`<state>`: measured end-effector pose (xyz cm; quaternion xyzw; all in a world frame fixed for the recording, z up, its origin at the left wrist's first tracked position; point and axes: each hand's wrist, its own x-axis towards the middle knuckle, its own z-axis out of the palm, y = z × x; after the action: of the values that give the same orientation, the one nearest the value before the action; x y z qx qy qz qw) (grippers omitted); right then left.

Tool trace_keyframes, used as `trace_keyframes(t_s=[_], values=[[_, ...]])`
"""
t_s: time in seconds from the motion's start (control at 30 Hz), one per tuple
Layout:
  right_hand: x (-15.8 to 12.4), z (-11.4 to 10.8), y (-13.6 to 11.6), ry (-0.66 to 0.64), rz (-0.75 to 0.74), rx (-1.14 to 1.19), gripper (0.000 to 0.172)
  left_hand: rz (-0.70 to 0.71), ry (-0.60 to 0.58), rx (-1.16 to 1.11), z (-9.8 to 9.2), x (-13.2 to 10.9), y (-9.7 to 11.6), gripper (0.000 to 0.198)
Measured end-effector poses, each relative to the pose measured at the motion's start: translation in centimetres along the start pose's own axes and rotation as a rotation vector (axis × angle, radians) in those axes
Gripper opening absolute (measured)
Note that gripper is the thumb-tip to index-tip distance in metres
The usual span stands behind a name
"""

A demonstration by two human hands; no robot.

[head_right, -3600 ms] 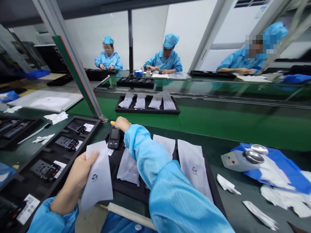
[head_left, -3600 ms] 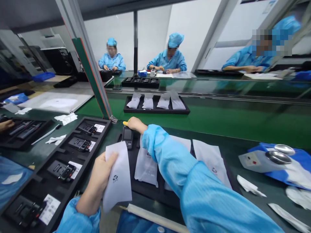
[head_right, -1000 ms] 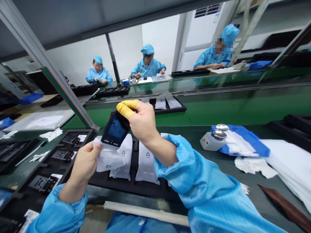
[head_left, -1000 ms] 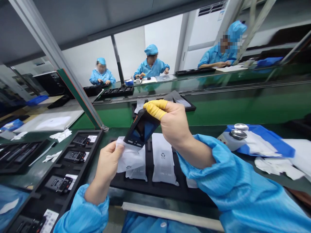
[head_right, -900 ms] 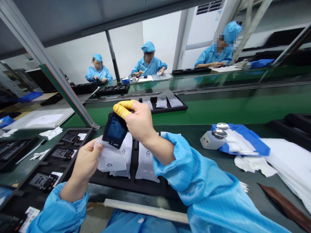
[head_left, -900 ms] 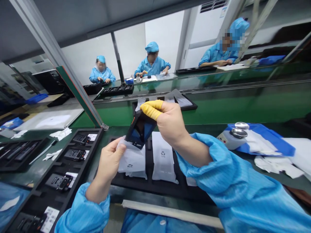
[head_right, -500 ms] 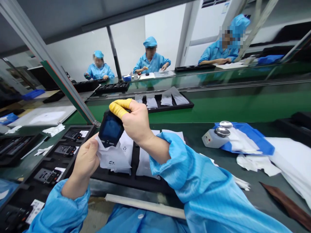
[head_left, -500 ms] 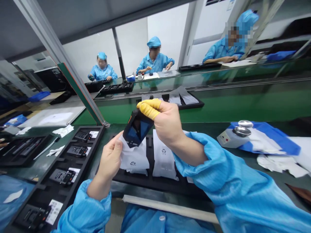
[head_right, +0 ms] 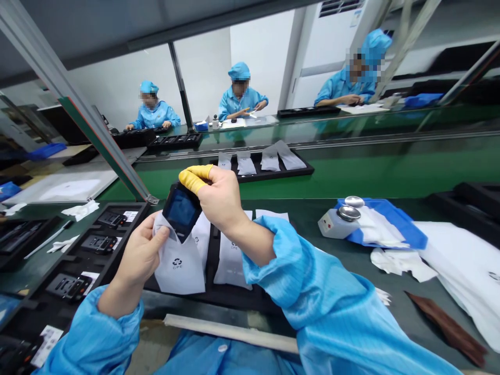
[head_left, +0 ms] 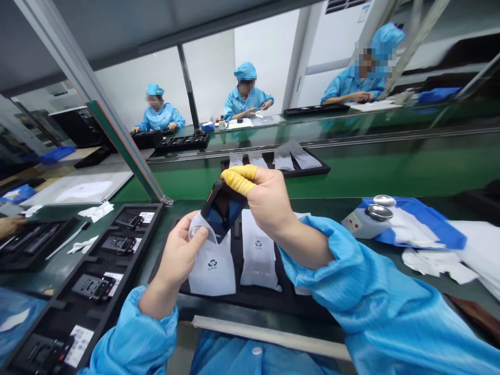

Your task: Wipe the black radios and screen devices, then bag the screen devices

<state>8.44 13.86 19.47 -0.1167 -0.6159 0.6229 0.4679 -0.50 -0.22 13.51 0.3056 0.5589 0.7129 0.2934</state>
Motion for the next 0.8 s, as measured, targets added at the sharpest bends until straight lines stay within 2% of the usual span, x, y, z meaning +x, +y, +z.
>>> trace_keyframes(t_s=[0.2,0.33,0.47,0.63,0.7,0.8], values=[[0.2,-0.4,-0.2,0.063,-0.087,0.011,0.016,-0.018,0.004,0.171,-0.2,0.3,0.2,0.053],[0.9,-0.9,-0.5,0.063,-0.042,0.051,0.017,-0.071,-0.088,0.075,-0.2,0.6,0.6,0.044],[0.9,-1.5,-1.0,0.02,0.03,0.024,0.026,-0.067,-0.206,-0.052,0.9,1.0,0.8,0.043],[0.5,-2.2,-1.5,0.016,-0.007,-0.073,0.027,-0.015,-0.224,-0.079,2.1,1.4,-0.1,0.048],[0.8,-2.4,-1.5,0.047,-0.051,-0.083,0.027,0.0,-0.23,-0.076,2.0,1.5,-0.6,0.05],[1.2,-2.8,-1.4,0.099,-0.089,-0.073,0.026,-0.048,-0.207,-0.053,1.6,1.5,-0.9,0.046]])
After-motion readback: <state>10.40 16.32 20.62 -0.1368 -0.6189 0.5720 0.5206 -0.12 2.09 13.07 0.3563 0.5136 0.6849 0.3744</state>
